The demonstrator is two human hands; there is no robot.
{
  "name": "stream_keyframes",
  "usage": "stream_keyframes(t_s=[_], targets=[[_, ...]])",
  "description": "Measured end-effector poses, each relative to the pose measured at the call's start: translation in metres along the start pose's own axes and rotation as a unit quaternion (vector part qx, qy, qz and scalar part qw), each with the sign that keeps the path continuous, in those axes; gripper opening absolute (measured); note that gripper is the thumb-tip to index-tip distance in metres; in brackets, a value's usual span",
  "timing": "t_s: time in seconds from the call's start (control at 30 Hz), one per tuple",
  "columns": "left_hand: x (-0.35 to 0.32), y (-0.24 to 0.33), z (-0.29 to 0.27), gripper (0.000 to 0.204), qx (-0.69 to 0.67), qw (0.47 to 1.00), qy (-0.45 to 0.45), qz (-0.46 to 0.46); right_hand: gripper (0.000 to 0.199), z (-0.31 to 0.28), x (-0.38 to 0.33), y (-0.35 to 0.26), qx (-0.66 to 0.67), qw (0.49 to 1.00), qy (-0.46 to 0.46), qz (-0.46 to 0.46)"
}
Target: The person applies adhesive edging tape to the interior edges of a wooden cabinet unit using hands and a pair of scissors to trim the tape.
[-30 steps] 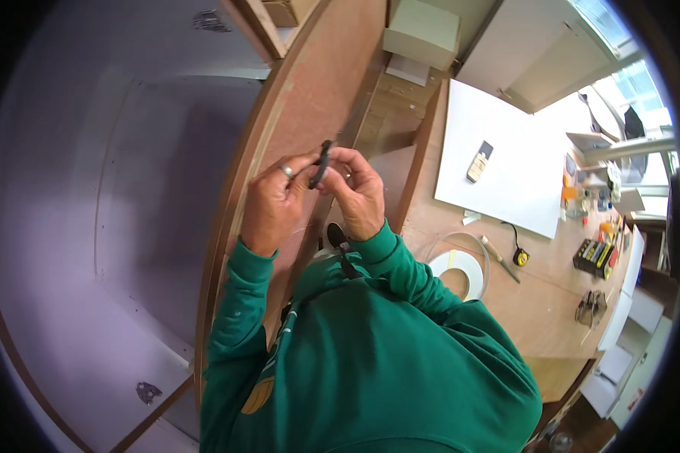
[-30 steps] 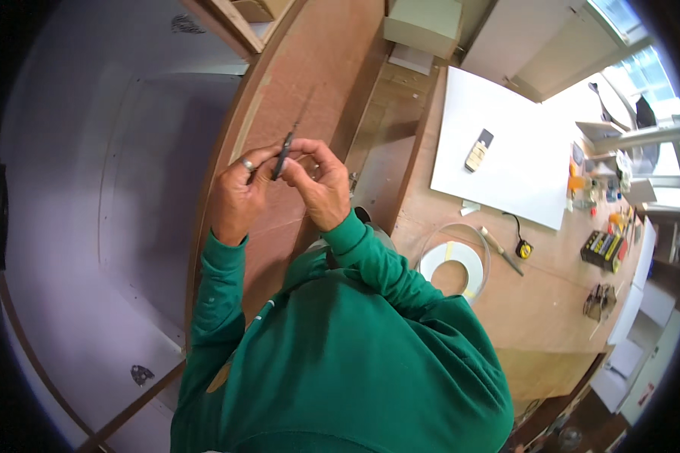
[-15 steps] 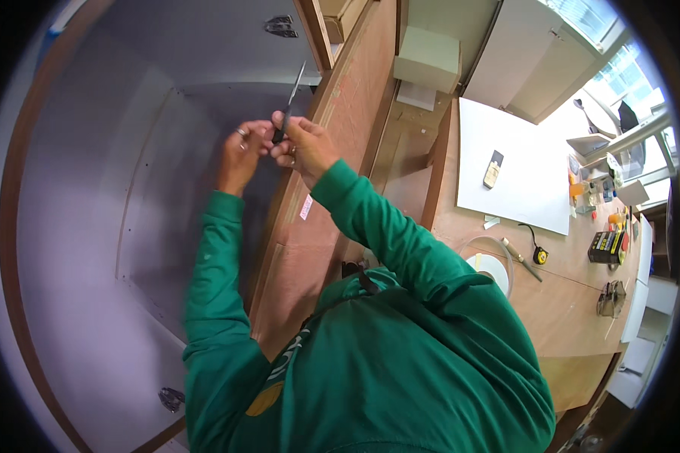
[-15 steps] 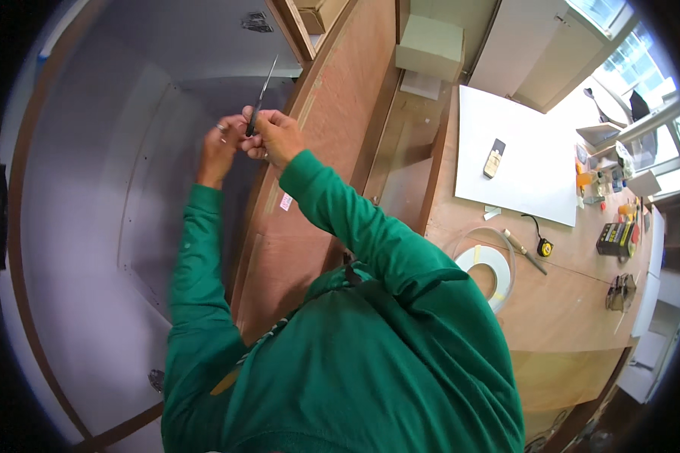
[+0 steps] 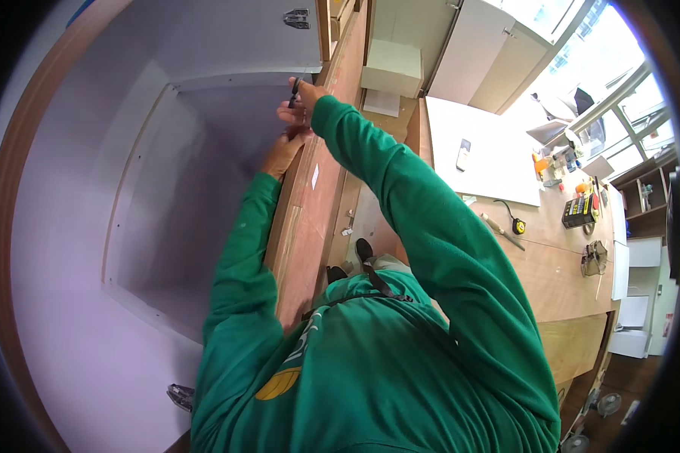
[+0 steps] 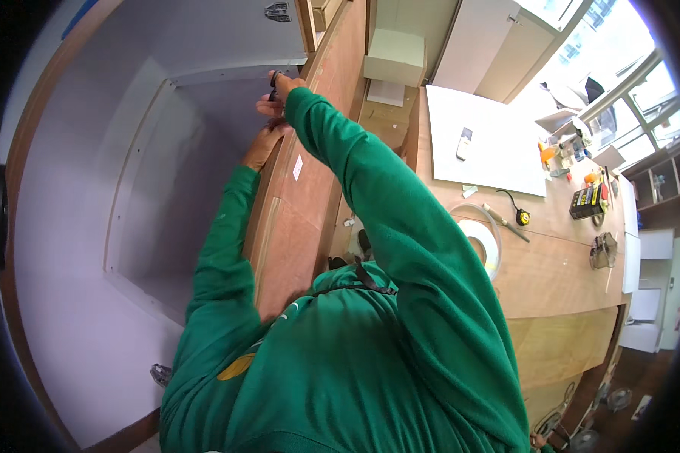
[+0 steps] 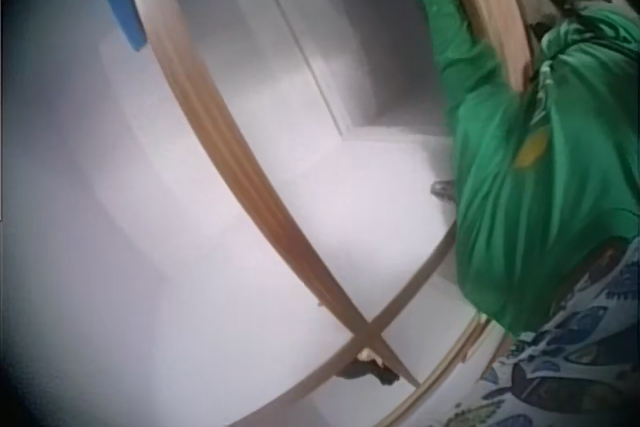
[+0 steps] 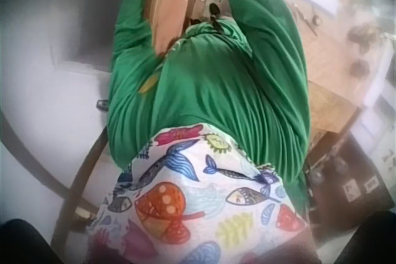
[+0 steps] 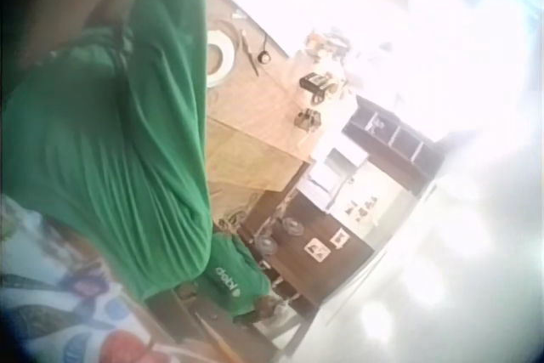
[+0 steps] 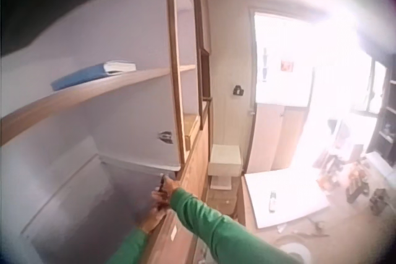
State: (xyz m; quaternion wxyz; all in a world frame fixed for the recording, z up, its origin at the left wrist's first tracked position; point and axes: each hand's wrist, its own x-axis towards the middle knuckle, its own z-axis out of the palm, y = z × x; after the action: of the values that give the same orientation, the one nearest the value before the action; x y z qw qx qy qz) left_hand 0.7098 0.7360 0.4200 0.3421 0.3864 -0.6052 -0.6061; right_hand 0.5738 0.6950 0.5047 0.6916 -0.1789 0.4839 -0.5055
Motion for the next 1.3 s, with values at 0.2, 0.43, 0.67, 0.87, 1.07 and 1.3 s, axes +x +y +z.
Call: stream_keyframes(t_s=[0.2, 0.43, 0.67, 0.87, 1.07, 1.3], targets=[[-0.003, -0.002, -0.005, 0.064, -0.064, 0.998, 0.025, 0.002, 0.044, 0.007, -0.001, -0.007, -0.054, 0.998, 0.022, 0.019], [0.009, -0.001, 0.014, 0.058, -0.022, 0.999, 0.035, 0.028, 0.043, -0.027, 0.018, -0.028, -0.061, 0.996, 0.061, 0.014], [0.01, -0.002, 0.017, 0.058, -0.081, 0.995, 0.04, 0.038, 0.045, -0.038, 0.046, -0.029, -0.181, 0.982, 0.029, -0.046], [-0.01, -0.004, 0.0, 0.056, -0.059, 0.997, 0.053, 0.015, 0.044, 0.005, 0.018, -0.026, -0.131, 0.989, 0.061, 0.04], [-0.009, 0.006, 0.006, 0.06, -0.035, 0.998, 0.045, 0.036, 0.035, 0.0, 0.023, -0.023, -0.052, 0.996, 0.075, -0.006], [-0.005, -0.012, -0.002, 0.067, -0.042, 0.997, 0.048, 0.048, 0.036, 0.005, 0.032, -0.007, -0.078, 0.992, 0.085, -0.059]])
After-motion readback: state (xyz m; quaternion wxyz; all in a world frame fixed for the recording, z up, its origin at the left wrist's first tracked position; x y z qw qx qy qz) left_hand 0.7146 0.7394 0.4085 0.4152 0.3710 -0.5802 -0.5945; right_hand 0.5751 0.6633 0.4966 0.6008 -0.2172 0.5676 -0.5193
